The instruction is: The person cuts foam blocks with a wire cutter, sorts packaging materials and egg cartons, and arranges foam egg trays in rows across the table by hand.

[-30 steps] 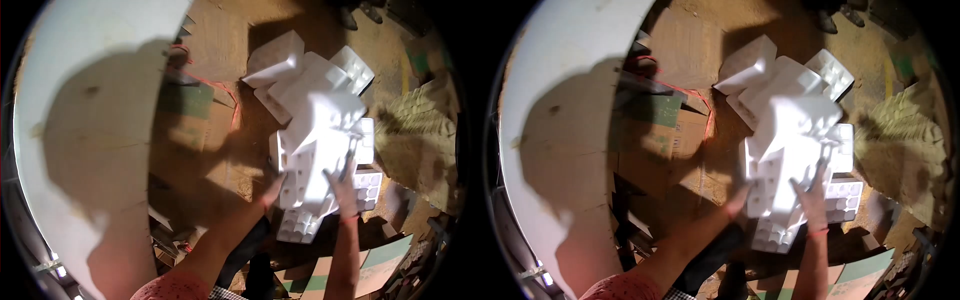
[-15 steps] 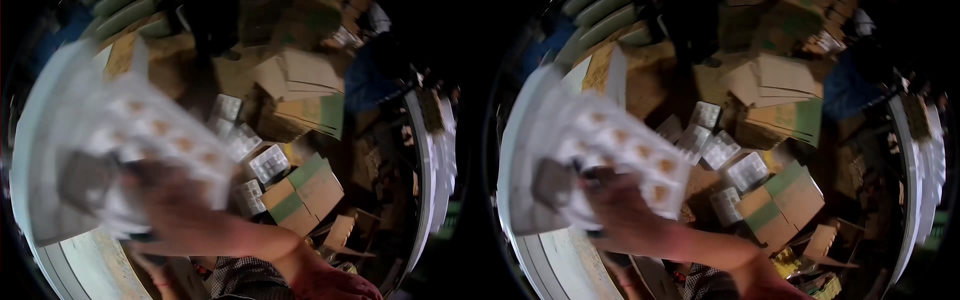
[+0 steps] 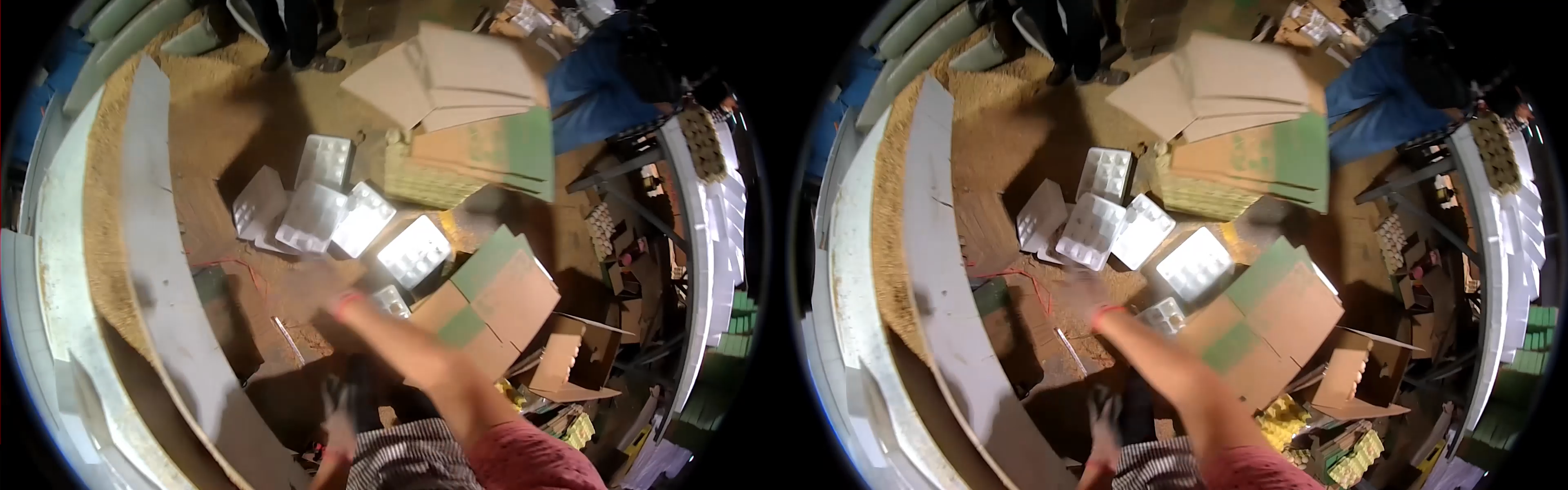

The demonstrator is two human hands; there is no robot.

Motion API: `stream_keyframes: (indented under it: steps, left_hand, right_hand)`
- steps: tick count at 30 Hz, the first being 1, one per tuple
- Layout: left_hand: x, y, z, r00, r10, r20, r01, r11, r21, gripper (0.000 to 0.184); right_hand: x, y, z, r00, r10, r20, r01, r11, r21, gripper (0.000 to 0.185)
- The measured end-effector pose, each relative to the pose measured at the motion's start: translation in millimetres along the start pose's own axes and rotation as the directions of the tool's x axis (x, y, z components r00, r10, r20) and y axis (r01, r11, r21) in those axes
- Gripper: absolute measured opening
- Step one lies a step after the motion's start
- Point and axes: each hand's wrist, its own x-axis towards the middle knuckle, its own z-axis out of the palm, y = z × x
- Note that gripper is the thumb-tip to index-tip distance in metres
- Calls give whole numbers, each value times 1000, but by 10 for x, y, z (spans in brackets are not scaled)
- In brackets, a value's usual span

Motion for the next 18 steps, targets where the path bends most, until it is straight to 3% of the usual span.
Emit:
stream_keyframes:
  steps: [1,2,3,4,5,7,8,10,12,14,15,16,17,18]
  left_hand:
    - [427,-901,90,931,308,198,-366,765,530,46]
    - [795,-1255,232,830,299,471,-542,229,809,44]
    - [1150,-1610,402,842,284,459,-527,248,813,44]
    - [1470,-1944,539,913,184,364,-408,460,789,44]
    - [1789,-2260,657,973,34,229,-191,680,708,44]
    - [2381,-2850,910,982,-168,85,96,837,539,46]
    - [2610,-3115,1009,973,-222,67,164,862,480,48]
    - [2906,-3518,1178,956,-286,61,229,862,453,52]
    - [3014,-3476,1224,943,-332,34,260,795,548,56]
    - [3108,-3273,1194,938,-346,-22,244,614,751,57]
    - [3238,-3330,1204,946,-320,-52,251,622,742,57]
    - [3257,-3352,1194,983,-34,-178,171,504,846,54]
    - [3252,-3400,1167,933,266,-244,143,348,926,51]
    - [3311,-3543,1073,919,288,-268,159,353,922,51]
  right_hand:
    - [126,714,105,992,99,83,-77,968,-238,75]
    - [229,1236,163,966,201,162,-115,895,-431,83]
    - [331,1705,260,933,288,216,-128,826,-549,91]
    - [450,1995,241,796,522,306,-316,791,-524,84]
    - [550,2174,287,771,564,295,-331,751,-571,88]
    - [768,2597,484,731,614,296,-299,679,-670,94]
    - [854,2843,646,716,626,308,-256,646,-719,95]
    - [983,3079,866,752,569,333,-149,639,-755,95]
    - [1121,3235,1098,738,600,308,-172,610,-774,96]
    - [1246,3474,1315,919,382,96,-152,569,-808,85]
    - [1338,3382,1329,873,483,64,-229,523,-821,68]
    - [1443,3425,1368,841,540,39,-264,471,-842,67]
    - [1507,3385,1323,822,564,76,-245,471,-847,56]
    - [1510,3467,1341,827,557,79,-232,466,-854,47]
